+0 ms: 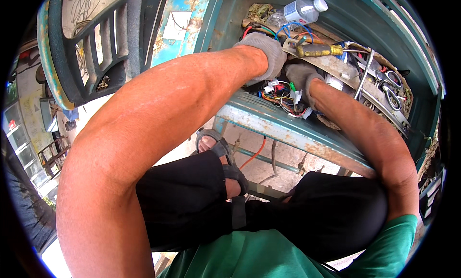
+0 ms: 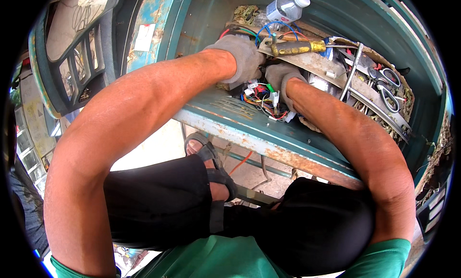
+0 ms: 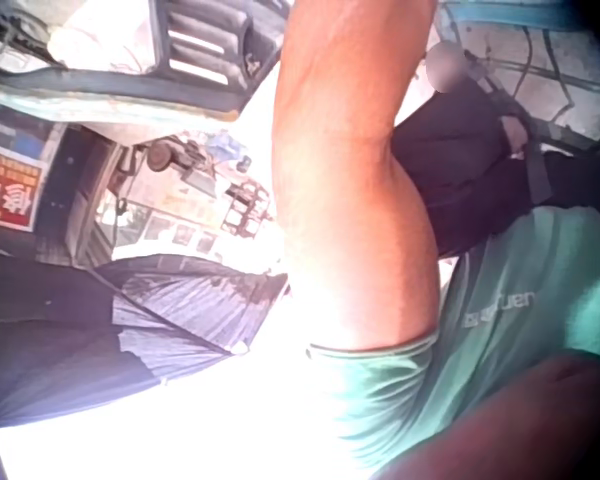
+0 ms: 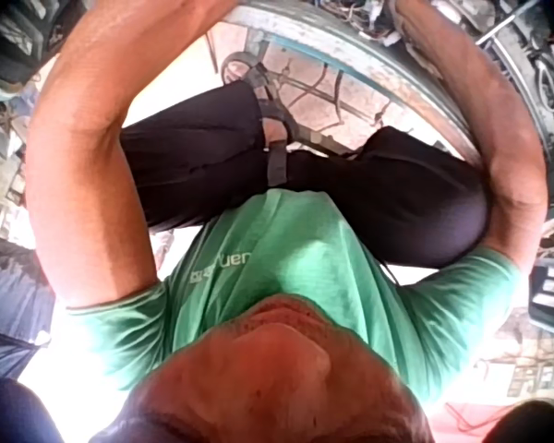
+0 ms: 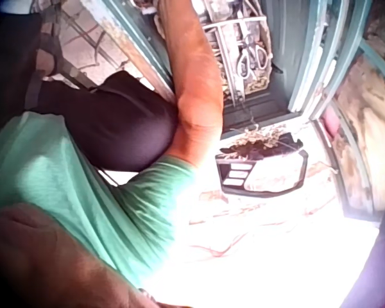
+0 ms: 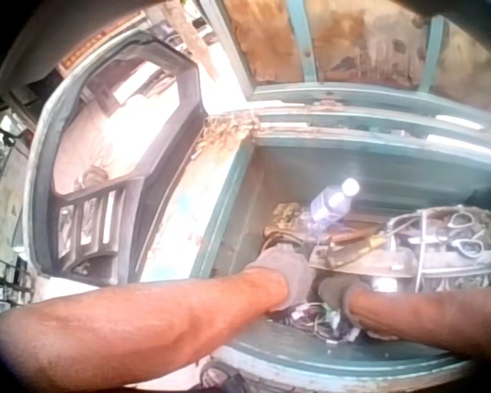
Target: The person works on a complex wiring harness inside a green metal container, using gloved hands to manipulate various colored wires and connectors. They repeatedly connect and disconnect small white plastic plugs and a red fuse holder, organizing the bundle of wires within the confined space.
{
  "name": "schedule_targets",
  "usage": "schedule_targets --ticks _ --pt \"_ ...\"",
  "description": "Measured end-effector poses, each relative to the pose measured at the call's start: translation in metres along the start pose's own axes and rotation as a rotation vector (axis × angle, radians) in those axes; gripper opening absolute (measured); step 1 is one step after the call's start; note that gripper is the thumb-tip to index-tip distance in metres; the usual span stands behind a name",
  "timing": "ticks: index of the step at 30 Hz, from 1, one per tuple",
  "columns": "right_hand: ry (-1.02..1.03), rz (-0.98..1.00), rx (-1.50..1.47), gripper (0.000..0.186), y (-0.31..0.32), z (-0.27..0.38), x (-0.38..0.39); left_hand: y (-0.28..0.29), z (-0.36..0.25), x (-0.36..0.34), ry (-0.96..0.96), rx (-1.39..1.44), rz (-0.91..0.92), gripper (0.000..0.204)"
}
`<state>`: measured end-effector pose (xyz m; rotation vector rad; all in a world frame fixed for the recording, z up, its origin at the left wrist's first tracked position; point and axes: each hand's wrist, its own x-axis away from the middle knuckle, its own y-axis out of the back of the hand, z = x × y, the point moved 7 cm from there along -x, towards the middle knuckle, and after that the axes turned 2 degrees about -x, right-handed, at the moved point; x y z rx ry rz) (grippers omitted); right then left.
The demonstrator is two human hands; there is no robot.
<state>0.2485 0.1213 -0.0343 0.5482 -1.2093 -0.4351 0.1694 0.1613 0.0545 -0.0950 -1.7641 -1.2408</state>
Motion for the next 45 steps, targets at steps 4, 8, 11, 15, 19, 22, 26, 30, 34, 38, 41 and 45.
schedule_targets --ticks 4,8,11,15,19,22,26,30,34,38,41,45 --pt "0.023 -0.019 -0.017 0.038 -0.006 0.002 -0.006 0.002 0.000 0.000 0.000 -0.006 -0.039 0.035" --pt "0.018 0.006 -0.054 0.040 -0.012 0.002 -0.012 -0.001 0.006 -0.002 0.066 0.076 -0.075 0.032" --pt "0.012 0.071 -0.078 0.042 -0.014 -0.004 -0.019 0.003 0.001 0.000 0.000 0.013 -0.062 0.033" --pt "-0.077 0.088 -0.272 0.044 -0.023 -0.014 -0.029 0.005 -0.001 0.004 0.010 -0.054 -0.037 0.033" --pt "-0.006 -0.111 -0.160 0.025 -0.007 -0.005 -0.024 0.003 0.000 0.005 0.017 -0.064 -0.040 0.033" --pt "-0.136 -0.250 -0.617 0.032 -0.001 -0.016 -0.020 0.002 -0.001 0.001 -0.003 -0.069 -0.034 0.033" --pt "-0.160 -0.489 -1.128 0.033 0.009 -0.013 -0.004 -0.004 0.002 0.001 -0.008 -0.061 -0.027 0.032" --pt "-0.191 -0.245 -0.995 0.041 -0.006 -0.021 -0.017 0.001 0.002 -0.002 0.016 -0.017 -0.048 0.030" --pt "-0.178 -0.155 -0.970 0.038 -0.012 -0.019 -0.020 0.000 0.002 -0.001 -0.029 -0.057 -0.037 0.031" --pt "-0.172 -0.251 -0.884 0.039 -0.020 -0.033 -0.028 -0.001 0.002 -0.009 0.001 -0.001 -0.048 0.033" --pt "-0.191 -0.096 -0.752 0.042 -0.019 -0.020 -0.025 -0.010 0.009 -0.010 0.027 0.011 -0.079 0.033" --pt "-0.076 -0.018 -0.200 0.045 -0.013 -0.012 -0.021 -0.005 0.003 -0.008 -0.021 -0.097 -0.046 0.033"
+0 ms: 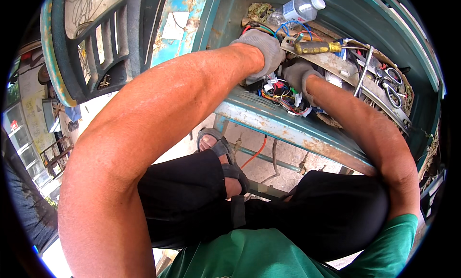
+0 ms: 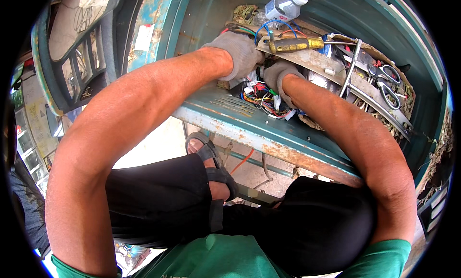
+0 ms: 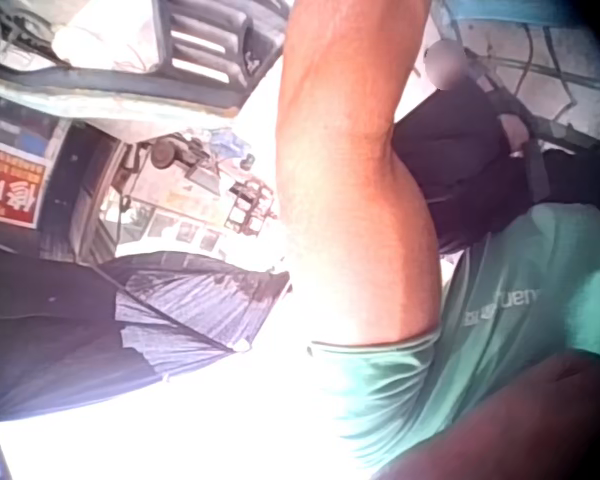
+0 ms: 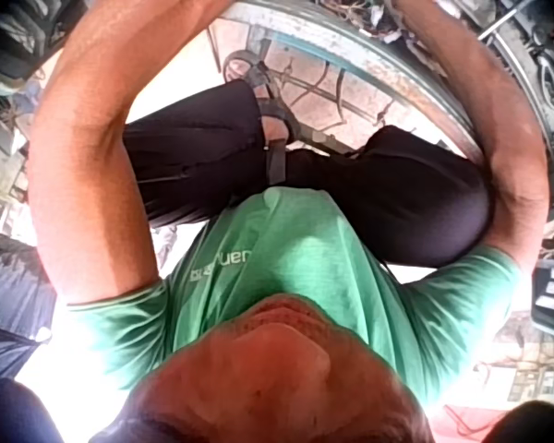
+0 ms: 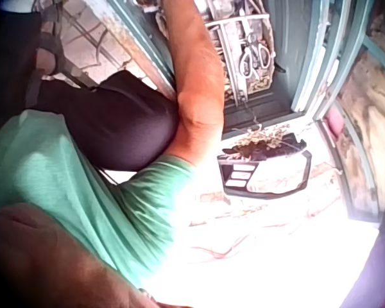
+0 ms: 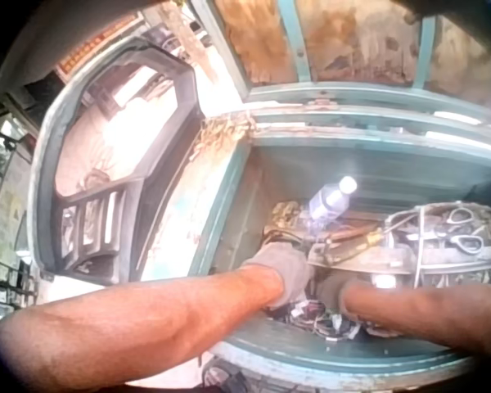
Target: The person works on a complex wiring harness inside a green metal container, using gloved hands to manipulate various colored wires and connectors. They repeatedly connect and disconnect small white plastic plugs and a red fuse holder, organizing the bundle of wires within the confined space.
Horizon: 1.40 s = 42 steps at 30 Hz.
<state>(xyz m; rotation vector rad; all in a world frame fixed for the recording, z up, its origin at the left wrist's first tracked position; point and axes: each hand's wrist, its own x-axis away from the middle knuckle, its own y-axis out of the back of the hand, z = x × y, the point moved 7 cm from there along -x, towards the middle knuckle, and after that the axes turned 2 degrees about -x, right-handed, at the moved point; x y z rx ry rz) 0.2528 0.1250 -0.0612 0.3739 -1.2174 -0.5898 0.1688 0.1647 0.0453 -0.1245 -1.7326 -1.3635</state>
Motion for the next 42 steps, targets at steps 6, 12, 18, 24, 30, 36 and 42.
schedule_targets --ticks 6,12,18,24,30,36,42 --pt "-0.023 -0.159 -0.115 0.048 0.024 0.012 0.032 0.013 -0.002 0.012 -0.014 0.110 0.049 0.038" --pt "0.095 -0.213 -0.319 0.056 0.041 0.018 0.054 0.011 -0.001 0.006 -0.042 0.152 0.050 0.039" --pt "0.052 -0.066 -0.490 0.046 0.043 0.021 0.067 0.005 0.001 0.002 -0.059 0.158 0.135 0.046" --pt "0.048 0.039 -0.534 0.035 0.052 0.024 0.088 0.008 0.007 0.000 -0.006 0.139 0.165 0.058" --pt "0.096 -0.040 -0.420 0.043 0.063 0.028 0.109 0.007 0.014 0.001 0.001 0.095 0.217 0.066" --pt "0.067 0.086 -0.815 0.028 0.053 0.016 0.102 0.013 0.006 -0.004 -0.041 0.020 0.294 0.076" --pt "0.130 0.154 -0.852 0.023 0.060 0.018 0.121 0.005 0.008 -0.001 -0.003 0.017 0.312 0.073"
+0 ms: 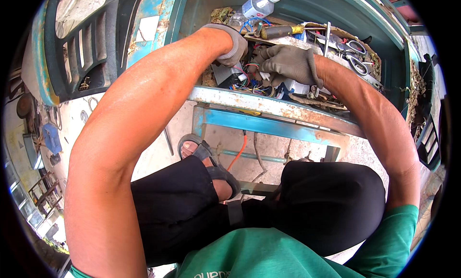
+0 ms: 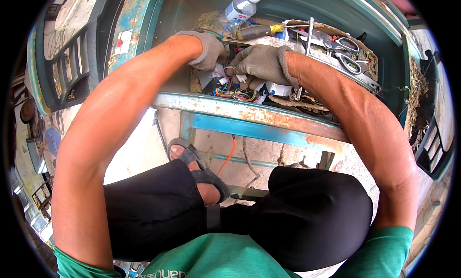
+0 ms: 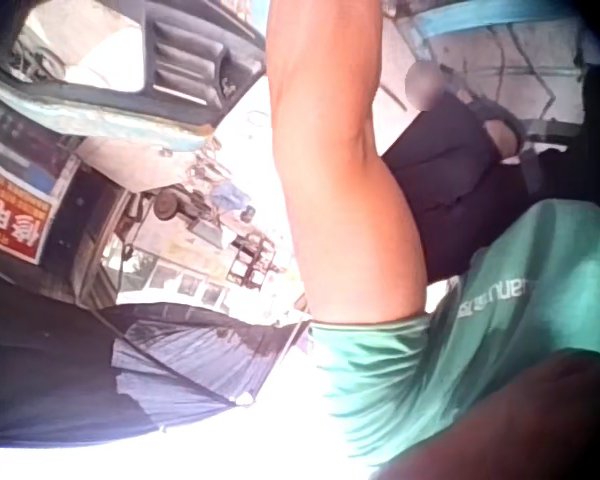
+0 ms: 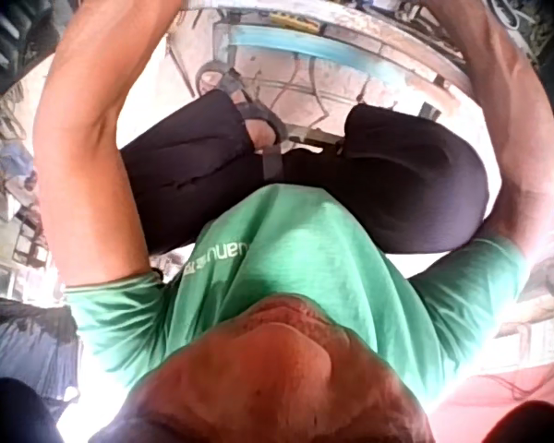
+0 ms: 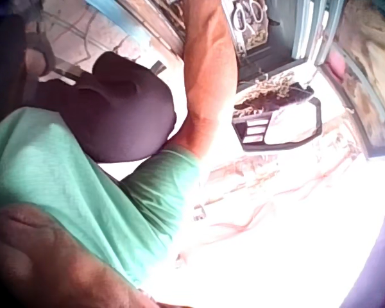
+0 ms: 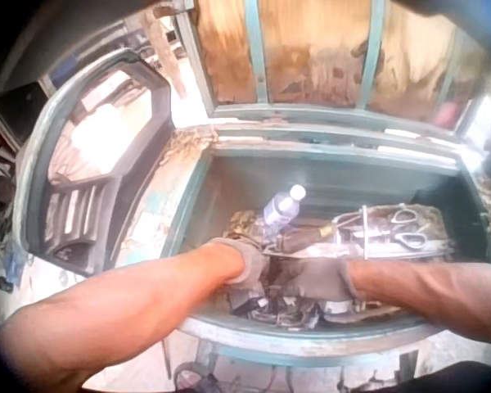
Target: The person works on a complex wiring harness inside a green metal container, using gloved hands to manipulate various colored wires and connectors. They repeatedly connect and disconnect small white plastic plugs and a red fuse holder, organizing the bundle of wires within the confined space.
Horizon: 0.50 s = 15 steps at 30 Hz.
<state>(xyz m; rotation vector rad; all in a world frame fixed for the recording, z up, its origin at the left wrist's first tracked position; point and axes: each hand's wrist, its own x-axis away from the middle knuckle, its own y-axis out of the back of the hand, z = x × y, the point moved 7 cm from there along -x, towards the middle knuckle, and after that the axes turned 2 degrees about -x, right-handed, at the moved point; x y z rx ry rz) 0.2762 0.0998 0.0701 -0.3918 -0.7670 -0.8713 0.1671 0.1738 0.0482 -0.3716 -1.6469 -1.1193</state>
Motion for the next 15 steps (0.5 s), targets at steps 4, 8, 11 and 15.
schedule_targets --ticks 4,8,11,15 --pt "0.012 0.021 -0.098 0.025 0.000 -0.004 0.003 0.009 -0.008 0.010 -0.027 -0.038 -0.030 0.065" --pt "0.033 0.014 -0.194 0.037 0.003 -0.009 0.003 0.006 -0.008 0.008 -0.018 0.027 -0.016 0.061" --pt "0.057 0.040 -0.132 0.035 0.001 0.000 0.005 0.004 -0.008 0.008 -0.028 0.021 -0.054 0.059" --pt "0.036 0.041 -0.122 0.032 0.006 -0.005 0.006 0.010 -0.012 0.013 -0.025 0.049 -0.021 0.059"
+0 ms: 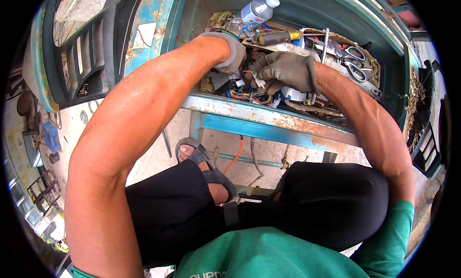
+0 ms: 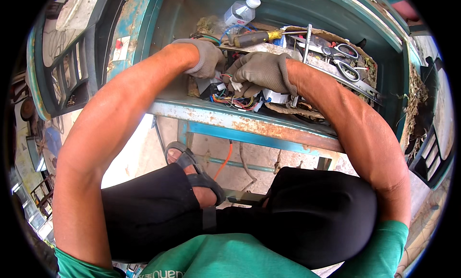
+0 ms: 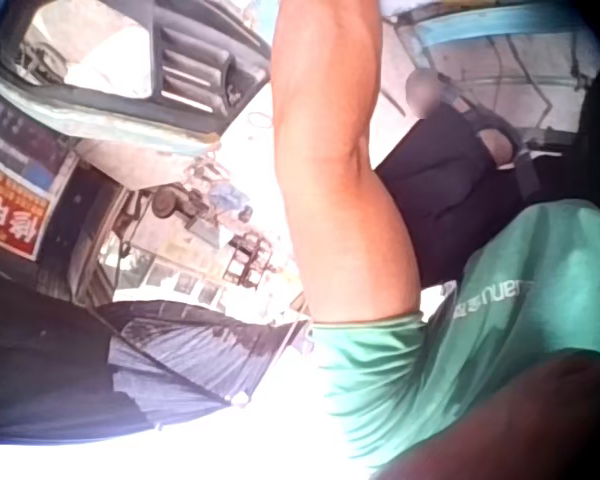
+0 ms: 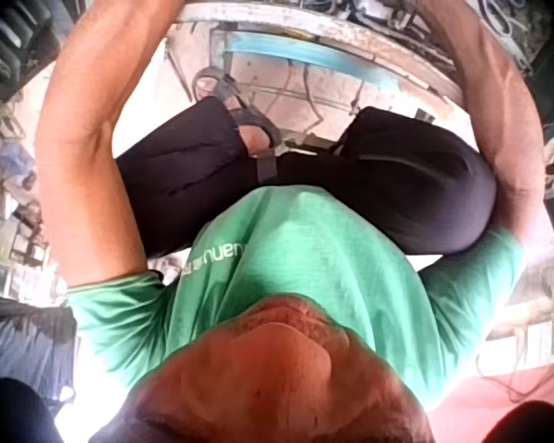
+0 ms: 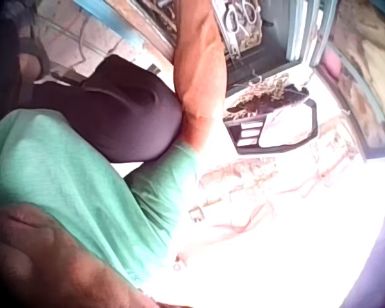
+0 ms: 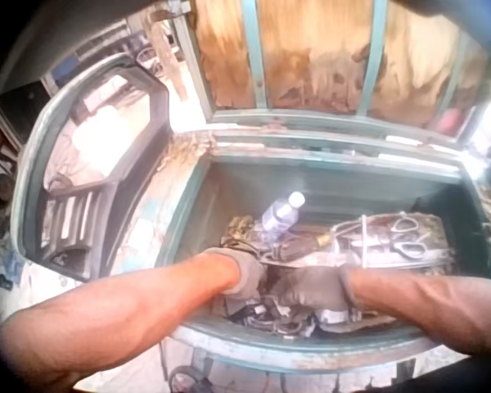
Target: The person works on a complex wiring harness inside a green metal container, using gloved hands to manipulate various colored wires and connectors. They repeatedly connect and disconnect small white plastic plugs and a red fuse holder, organizing the bundle of wires within the confined space.
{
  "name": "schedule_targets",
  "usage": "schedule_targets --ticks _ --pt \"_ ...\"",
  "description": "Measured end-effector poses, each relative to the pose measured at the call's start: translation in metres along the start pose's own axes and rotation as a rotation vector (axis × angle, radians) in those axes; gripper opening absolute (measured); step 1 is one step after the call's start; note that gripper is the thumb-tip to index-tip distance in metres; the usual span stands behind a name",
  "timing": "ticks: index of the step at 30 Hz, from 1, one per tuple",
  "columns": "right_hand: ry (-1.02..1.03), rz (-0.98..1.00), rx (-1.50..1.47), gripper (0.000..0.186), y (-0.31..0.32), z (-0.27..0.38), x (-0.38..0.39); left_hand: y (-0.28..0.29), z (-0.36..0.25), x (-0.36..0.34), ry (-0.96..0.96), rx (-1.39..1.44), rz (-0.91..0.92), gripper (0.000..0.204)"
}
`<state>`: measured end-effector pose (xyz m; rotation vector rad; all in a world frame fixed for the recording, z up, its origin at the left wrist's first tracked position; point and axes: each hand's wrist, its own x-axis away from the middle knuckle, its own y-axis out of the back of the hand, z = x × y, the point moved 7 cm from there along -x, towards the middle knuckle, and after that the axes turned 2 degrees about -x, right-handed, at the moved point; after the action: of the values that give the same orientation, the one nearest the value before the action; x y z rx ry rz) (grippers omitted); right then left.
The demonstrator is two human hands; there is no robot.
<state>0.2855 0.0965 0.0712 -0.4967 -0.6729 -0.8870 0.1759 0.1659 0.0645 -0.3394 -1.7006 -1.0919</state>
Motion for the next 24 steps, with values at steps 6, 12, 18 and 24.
schedule_targets --ticks 6,12,18,24 --pt "-0.030 0.021 0.101 0.028 -0.005 0.005 0.000 0.000 0.001 0.002 0.012 0.024 -0.033 0.058" --pt "-0.002 0.092 0.029 0.037 -0.004 0.002 -0.006 -0.001 -0.005 0.000 -0.015 0.006 -0.039 0.052" --pt "0.063 0.120 0.131 0.041 -0.005 -0.002 -0.011 0.004 -0.008 0.010 0.008 0.029 -0.051 0.045" --pt "0.021 0.126 0.052 0.043 -0.008 -0.002 -0.016 0.007 0.001 0.024 0.058 0.049 -0.137 0.040"
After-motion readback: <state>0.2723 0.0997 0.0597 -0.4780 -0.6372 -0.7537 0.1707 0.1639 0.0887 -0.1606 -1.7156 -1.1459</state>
